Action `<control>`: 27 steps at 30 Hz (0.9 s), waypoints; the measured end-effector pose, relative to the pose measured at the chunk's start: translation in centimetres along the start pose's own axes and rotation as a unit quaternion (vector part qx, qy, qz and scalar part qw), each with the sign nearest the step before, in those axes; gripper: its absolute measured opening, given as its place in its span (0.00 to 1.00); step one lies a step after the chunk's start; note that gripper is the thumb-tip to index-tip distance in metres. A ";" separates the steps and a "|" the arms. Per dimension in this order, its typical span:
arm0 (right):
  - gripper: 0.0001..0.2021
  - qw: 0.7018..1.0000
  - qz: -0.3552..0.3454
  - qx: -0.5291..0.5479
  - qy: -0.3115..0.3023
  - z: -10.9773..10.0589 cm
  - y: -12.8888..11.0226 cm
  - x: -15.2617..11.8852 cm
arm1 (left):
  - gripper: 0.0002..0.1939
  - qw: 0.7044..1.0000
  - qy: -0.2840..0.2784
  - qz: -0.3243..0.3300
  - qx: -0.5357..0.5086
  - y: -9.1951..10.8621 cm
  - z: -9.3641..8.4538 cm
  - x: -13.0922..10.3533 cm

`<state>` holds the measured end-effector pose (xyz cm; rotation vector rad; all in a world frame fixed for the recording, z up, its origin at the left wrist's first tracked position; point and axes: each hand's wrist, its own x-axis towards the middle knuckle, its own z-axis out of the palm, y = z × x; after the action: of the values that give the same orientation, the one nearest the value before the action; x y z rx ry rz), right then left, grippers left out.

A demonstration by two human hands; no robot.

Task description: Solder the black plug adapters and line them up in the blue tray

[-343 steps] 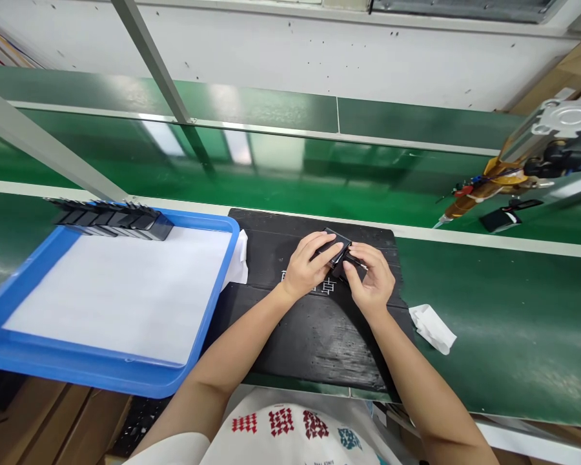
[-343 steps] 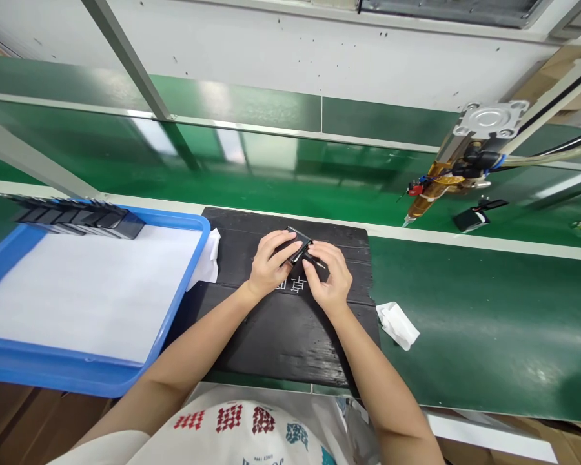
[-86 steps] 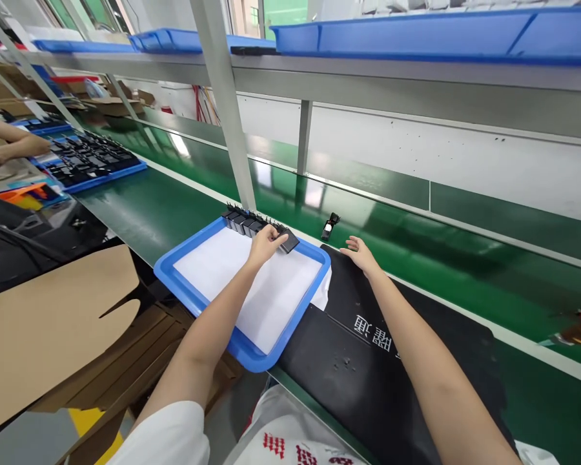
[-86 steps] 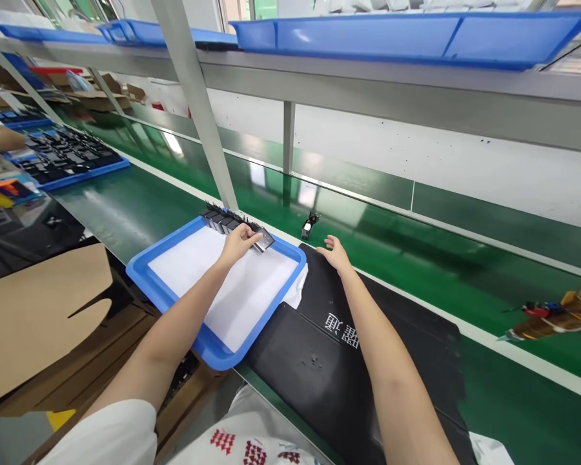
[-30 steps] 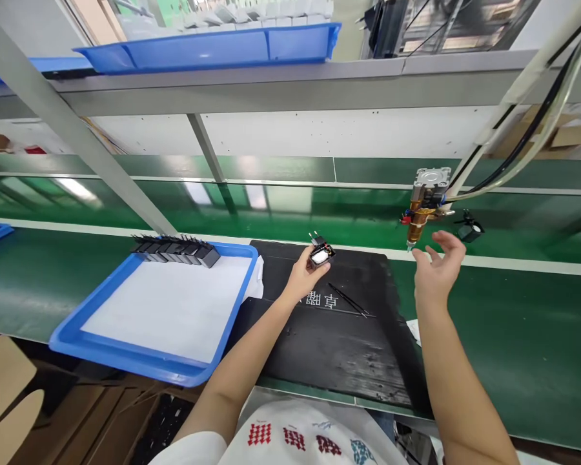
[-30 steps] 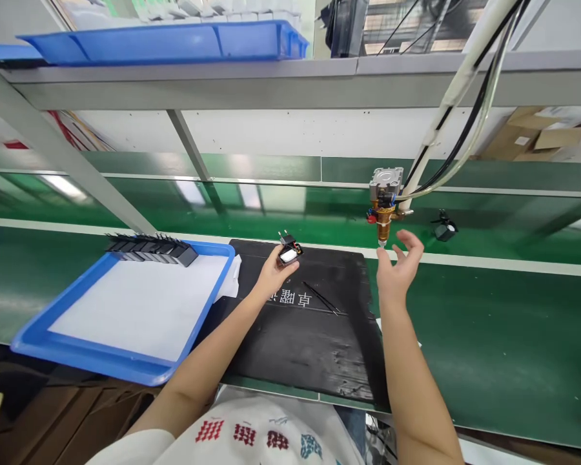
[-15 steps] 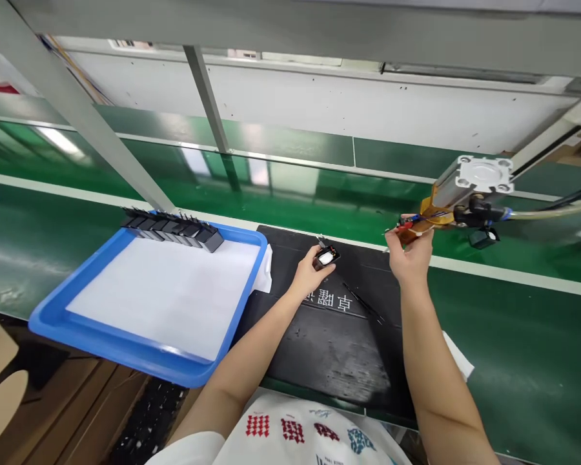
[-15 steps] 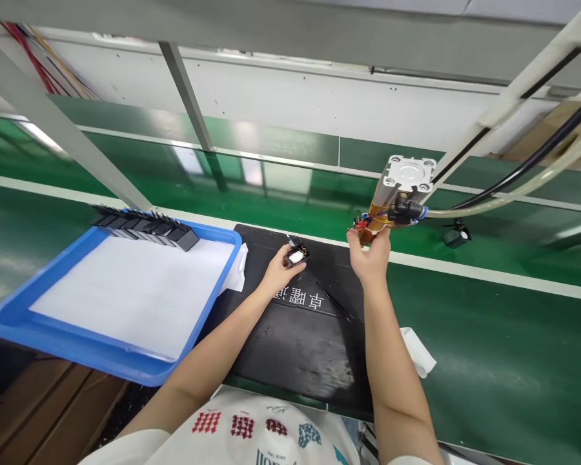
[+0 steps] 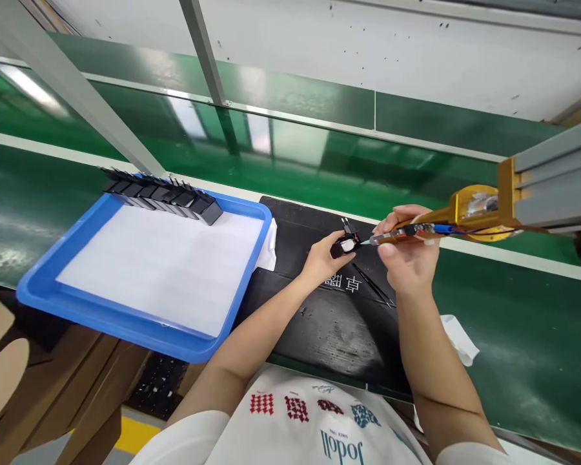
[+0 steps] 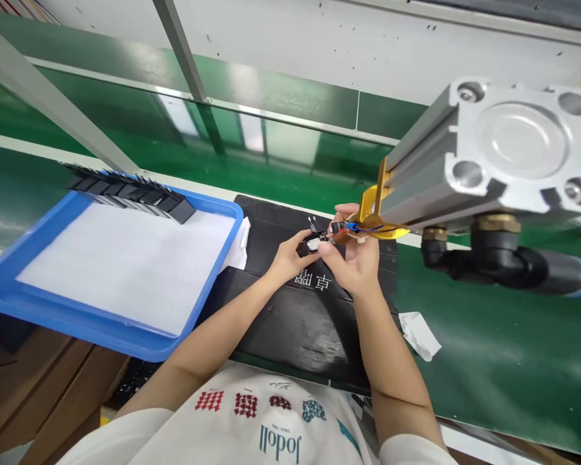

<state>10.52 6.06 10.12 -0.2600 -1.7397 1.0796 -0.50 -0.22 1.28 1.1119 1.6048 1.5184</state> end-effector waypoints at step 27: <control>0.14 0.998 0.020 -0.051 0.042 0.9 -0.6 -0.5 | 0.24 0.997 -0.026 -0.022 0.076 0.4 0.0 -0.3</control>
<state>10.17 4.93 10.20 -0.4002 -1.7236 0.9957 -0.28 -0.48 1.64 1.1804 1.7208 1.3464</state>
